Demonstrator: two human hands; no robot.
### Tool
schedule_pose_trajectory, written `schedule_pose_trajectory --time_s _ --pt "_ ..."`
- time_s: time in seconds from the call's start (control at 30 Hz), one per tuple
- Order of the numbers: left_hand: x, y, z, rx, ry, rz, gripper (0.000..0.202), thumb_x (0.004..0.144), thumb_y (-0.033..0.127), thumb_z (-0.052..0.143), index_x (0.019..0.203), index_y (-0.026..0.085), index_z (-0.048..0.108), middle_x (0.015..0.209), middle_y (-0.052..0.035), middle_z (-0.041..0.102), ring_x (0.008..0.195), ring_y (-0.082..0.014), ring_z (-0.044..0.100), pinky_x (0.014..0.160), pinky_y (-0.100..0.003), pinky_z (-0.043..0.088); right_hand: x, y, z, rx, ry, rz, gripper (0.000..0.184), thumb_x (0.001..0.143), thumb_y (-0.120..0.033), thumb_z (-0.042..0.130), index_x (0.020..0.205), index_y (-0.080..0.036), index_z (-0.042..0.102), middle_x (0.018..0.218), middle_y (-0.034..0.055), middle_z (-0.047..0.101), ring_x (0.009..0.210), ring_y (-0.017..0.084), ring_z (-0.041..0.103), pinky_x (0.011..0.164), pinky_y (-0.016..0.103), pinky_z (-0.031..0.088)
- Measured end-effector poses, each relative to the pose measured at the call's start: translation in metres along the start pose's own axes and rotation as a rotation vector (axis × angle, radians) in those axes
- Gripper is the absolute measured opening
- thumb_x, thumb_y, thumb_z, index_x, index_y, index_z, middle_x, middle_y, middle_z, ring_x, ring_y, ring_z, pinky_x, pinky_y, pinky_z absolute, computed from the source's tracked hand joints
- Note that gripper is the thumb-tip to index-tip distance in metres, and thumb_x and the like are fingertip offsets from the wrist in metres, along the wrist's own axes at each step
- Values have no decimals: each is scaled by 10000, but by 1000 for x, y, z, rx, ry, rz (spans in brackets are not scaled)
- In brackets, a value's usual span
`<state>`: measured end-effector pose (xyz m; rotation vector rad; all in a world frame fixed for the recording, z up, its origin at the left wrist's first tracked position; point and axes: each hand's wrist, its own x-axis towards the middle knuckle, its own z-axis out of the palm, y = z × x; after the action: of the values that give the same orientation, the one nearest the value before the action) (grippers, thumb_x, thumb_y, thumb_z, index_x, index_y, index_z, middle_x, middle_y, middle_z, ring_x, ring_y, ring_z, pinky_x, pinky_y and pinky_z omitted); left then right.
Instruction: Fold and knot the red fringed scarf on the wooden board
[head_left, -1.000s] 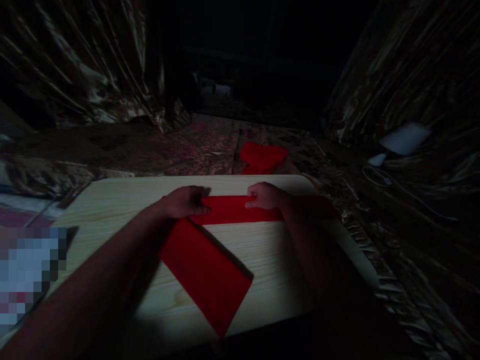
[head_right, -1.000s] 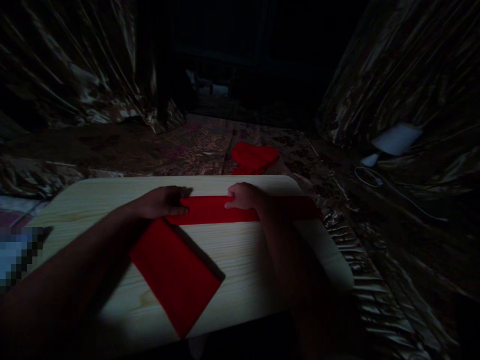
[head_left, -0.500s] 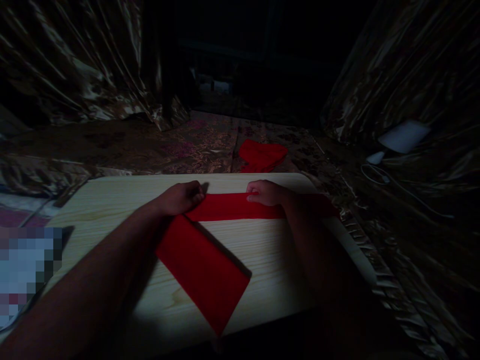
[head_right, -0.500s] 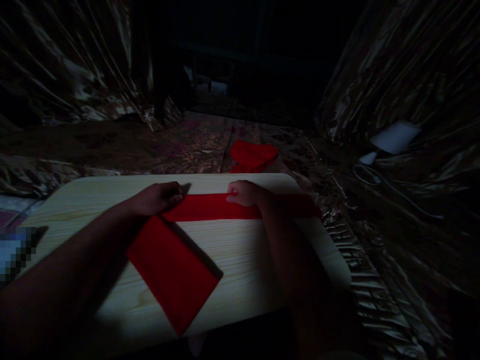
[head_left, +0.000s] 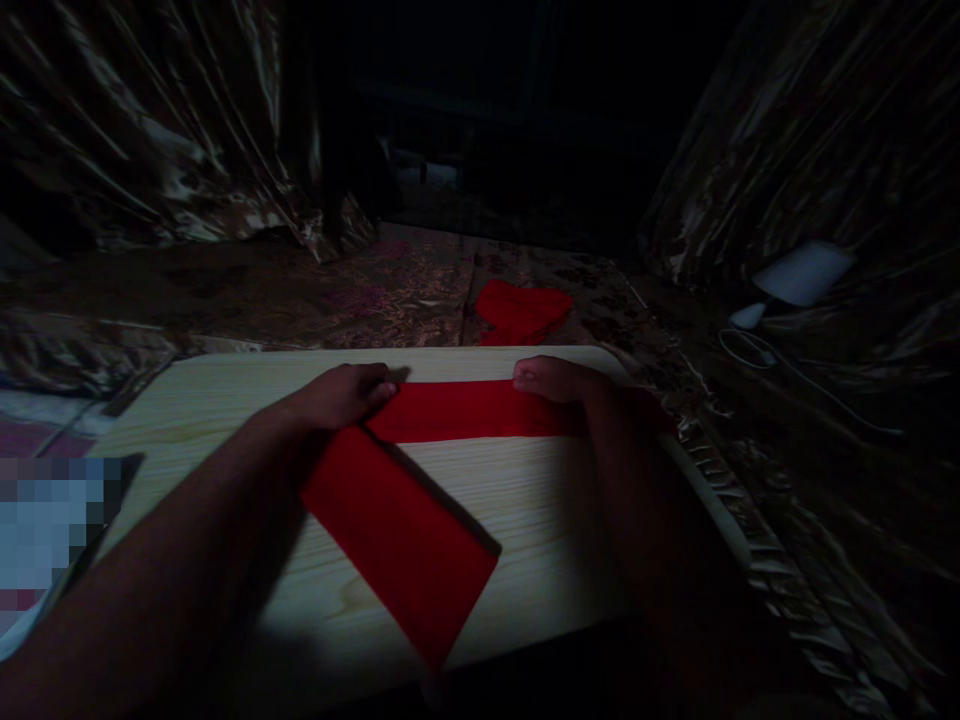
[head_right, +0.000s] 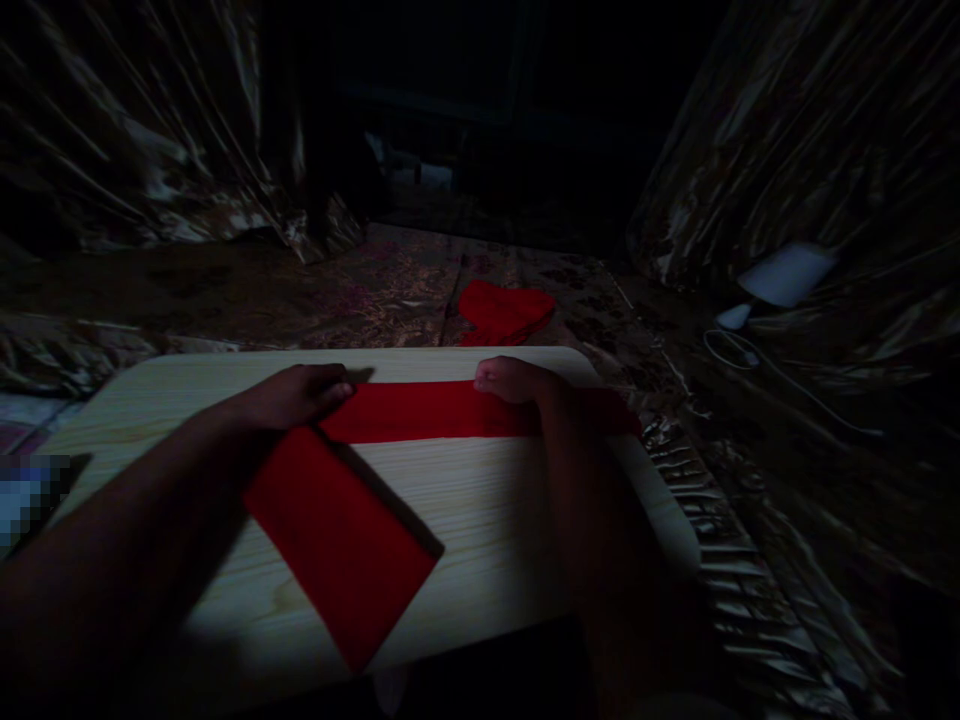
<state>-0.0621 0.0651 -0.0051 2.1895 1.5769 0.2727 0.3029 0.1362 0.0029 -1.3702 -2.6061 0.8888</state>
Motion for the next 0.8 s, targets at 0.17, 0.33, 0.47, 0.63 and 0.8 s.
schedule_pose_trajectory --time_s 0.17,0.33,0.47,0.63,0.8 --pt "-2 0 -2 77 -29 46 452 905 602 440 1009 204 627 896 -69 716 767 -214 632 677 -297 428 1 -2 2 46 -14 7 157 846 -313 627 869 -162 660 734 -8 638 633 121 502 609 236 351" --pt "-1 -5 3 161 -37 64 518 903 642 456 1103 200 639 936 -83 732 790 -223 652 682 -297 422 1 -1 1 17 -37 55 165 823 -320 683 877 -165 690 739 -12 658 641 122 531 610 238 354" --pt "-1 -13 10 180 7 45 555 905 664 462 1144 197 646 976 -94 737 818 -234 668 688 -297 420 -3 3 -4 -61 -31 111 173 821 -324 699 893 -167 703 819 10 696 676 128 562 607 236 364" --pt "-3 -20 16 148 57 58 576 893 698 471 1136 209 655 984 -84 738 833 -235 673 701 -292 426 -17 25 -15 -165 -10 131 234 814 -413 720 823 -181 688 773 5 683 663 135 558 586 237 348" --pt "-3 -19 16 142 67 62 586 890 706 467 1129 207 658 981 -84 736 843 -240 675 715 -298 437 -39 62 -27 -146 4 170 247 788 -428 734 824 -188 686 777 4 689 682 149 574 584 240 351"
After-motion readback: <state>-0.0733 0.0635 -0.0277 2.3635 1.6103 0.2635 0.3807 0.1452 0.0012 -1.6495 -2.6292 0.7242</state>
